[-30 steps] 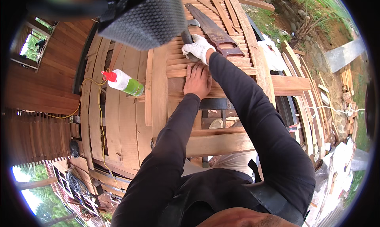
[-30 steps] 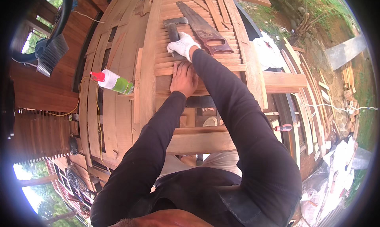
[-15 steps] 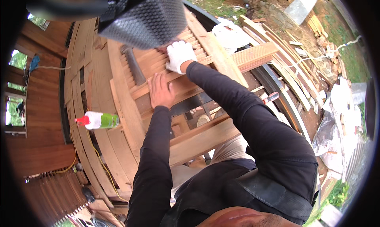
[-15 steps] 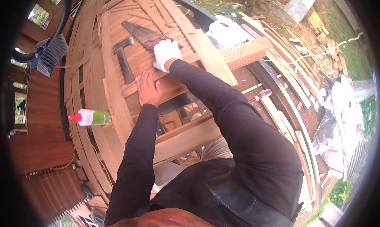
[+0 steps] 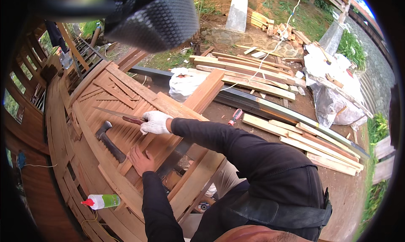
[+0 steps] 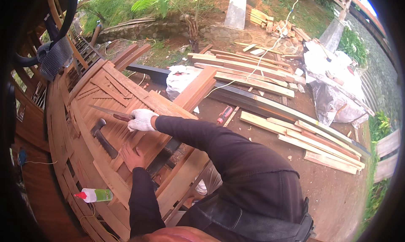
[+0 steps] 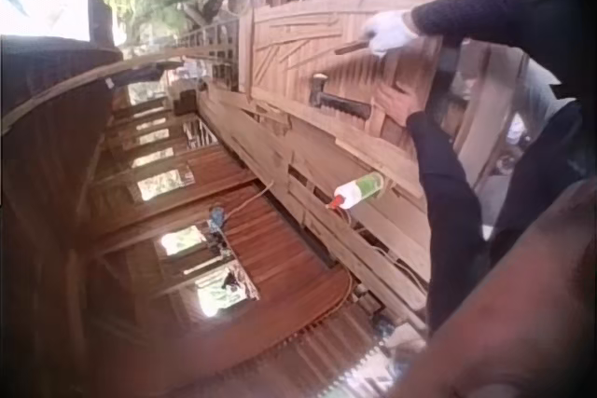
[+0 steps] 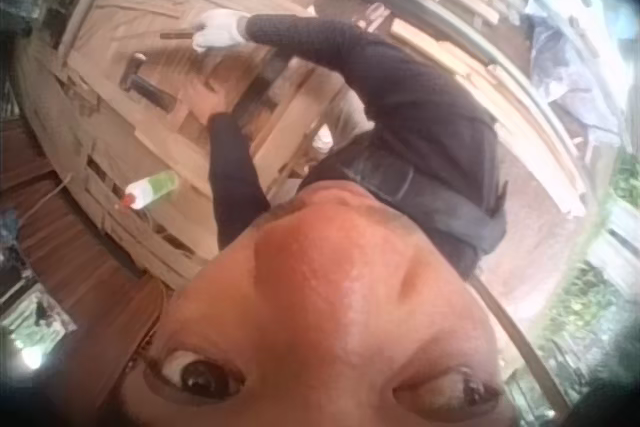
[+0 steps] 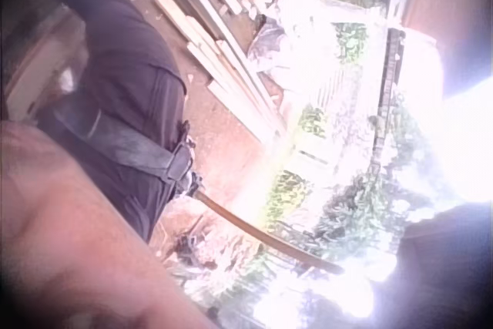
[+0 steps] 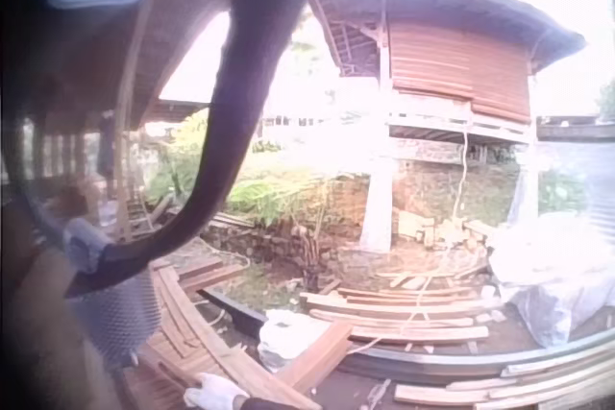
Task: The person assembles a wooden structure by placing planks, applying glue, and hammering nails. They repeatedly position pieces, apply adhesive, and secure them with a hammer.
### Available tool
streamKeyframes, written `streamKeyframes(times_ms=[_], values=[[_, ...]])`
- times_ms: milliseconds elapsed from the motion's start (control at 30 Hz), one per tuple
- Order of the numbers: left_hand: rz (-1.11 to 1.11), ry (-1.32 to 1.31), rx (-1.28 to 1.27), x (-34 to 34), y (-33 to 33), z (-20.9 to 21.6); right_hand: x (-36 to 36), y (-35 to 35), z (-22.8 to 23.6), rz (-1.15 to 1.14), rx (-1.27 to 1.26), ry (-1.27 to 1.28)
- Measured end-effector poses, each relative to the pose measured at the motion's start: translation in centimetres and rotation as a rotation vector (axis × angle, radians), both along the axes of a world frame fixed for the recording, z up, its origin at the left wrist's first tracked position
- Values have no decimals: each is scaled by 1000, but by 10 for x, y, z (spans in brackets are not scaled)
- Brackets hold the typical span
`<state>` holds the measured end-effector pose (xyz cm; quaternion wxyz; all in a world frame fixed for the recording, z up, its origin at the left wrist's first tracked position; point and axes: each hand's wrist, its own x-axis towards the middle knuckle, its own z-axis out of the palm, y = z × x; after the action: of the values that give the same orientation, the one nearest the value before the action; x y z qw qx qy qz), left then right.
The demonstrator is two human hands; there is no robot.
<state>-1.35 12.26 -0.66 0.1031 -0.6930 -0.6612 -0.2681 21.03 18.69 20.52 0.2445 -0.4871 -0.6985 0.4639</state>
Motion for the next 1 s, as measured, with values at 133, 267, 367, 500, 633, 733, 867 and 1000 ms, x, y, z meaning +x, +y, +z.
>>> streamKeyframes(times_ms=[133, 267, 367, 500, 633, 733, 867, 1000], values=[[-28, -19, 17, 8, 3, 7, 62, -67, -38, -77, -60, 587], [-9, -12, 1, -10, 4, 0, 122, -177, 12, -217, -7, 535], [-35, -24, -50, -5, 3, 3, 161, -239, 23, -425, 352, -11], [-39, -20, -121, -6, 3, 8, 200, -305, 17, -509, 420, -86], [-33, 26, -203, -13, 4, 9, 219, -328, -10, -514, 429, -105], [15, 103, -364, -10, 7, 21, 220, -328, -15, -489, 422, -53], [23, -87, -435, 24, -27, 40, 214, -319, -24, -491, 502, 0], [-298, -359, -606, 95, -122, 57, 206, -307, -24, -493, 501, 142]])
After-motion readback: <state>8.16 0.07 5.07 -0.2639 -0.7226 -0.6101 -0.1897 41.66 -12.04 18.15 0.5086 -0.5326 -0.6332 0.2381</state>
